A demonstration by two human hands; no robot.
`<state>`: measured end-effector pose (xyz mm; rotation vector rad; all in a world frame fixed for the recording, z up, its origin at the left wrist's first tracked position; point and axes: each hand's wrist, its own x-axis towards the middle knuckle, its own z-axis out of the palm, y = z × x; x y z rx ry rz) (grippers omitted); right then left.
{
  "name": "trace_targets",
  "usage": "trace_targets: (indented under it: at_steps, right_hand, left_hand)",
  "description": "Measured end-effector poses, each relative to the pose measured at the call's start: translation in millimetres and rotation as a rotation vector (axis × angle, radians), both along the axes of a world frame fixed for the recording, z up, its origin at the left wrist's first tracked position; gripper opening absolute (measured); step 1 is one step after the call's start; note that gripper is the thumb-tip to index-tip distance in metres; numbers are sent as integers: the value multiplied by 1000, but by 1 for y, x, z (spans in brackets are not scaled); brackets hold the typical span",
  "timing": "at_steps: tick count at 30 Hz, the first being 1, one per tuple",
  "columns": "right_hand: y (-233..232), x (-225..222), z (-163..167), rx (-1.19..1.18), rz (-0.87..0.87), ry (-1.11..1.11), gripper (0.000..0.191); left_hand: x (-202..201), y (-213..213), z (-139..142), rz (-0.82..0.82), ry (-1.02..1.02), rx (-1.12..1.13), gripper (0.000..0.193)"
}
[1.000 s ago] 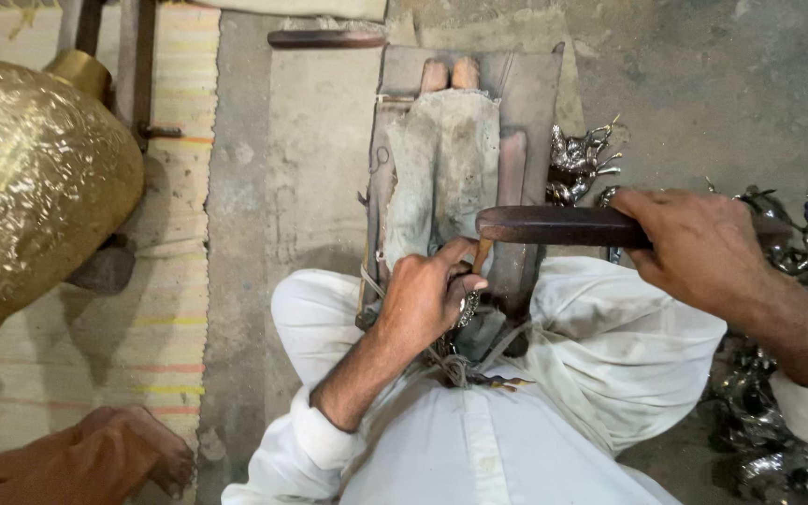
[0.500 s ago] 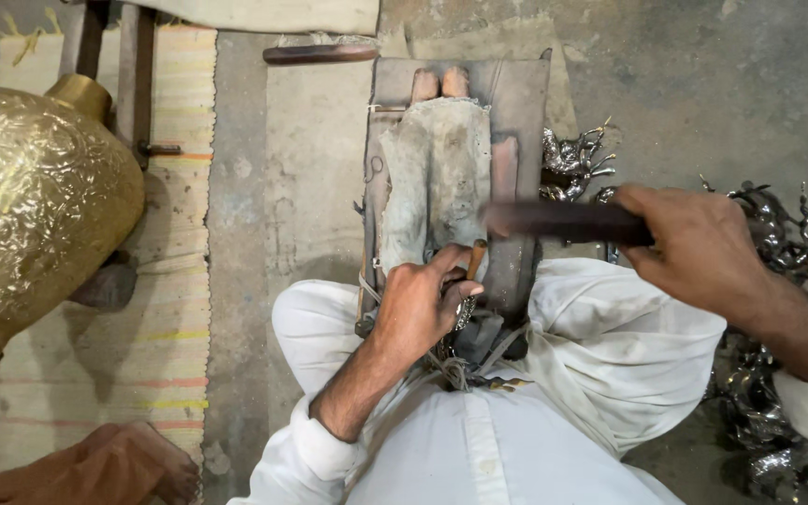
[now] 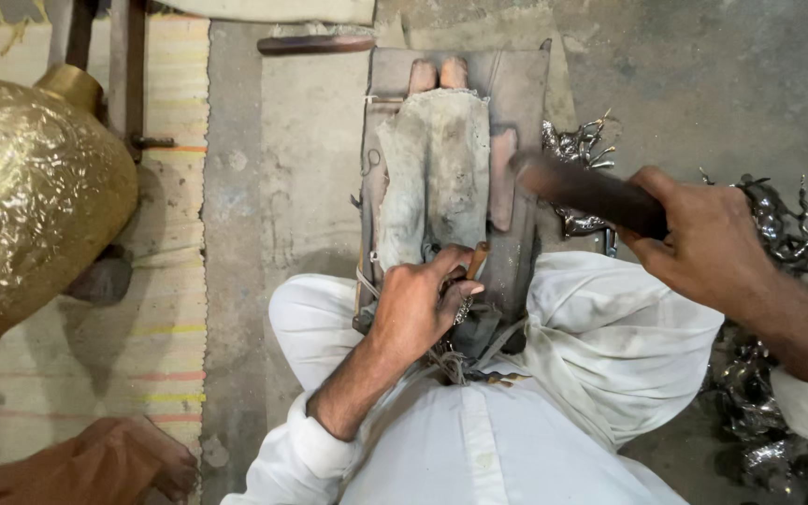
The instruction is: The person sits cross-legged on the floor with a sandbag on their lap and chases a silver metal animal figurine, holding a punch against the sculpture and striking it with a wooden mallet to shape its surface. They reposition the figurine and punch repeatedly and at times work with the punch alone before resuming hammering.
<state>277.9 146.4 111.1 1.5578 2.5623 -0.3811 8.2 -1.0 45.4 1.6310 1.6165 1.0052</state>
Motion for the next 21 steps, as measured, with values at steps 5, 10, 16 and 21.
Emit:
trace_targets:
  at_steps: [5,10,16,21]
  right_hand:
    - [-6,1,0,34,60,113,41]
    - [-10,3,-3,158,208,53,35]
    - [-14,7,-4,188,220,89,38]
    - [-15,10,-5,296,325,149,41]
  left_hand:
    - [1,0,1,5,-20,62,34]
    - [-1,-3,1,-12,-32,33,33]
    - [0,-7,2,-14,-33,54,32]
    - [0,-8,0,-29,-10,59,31]
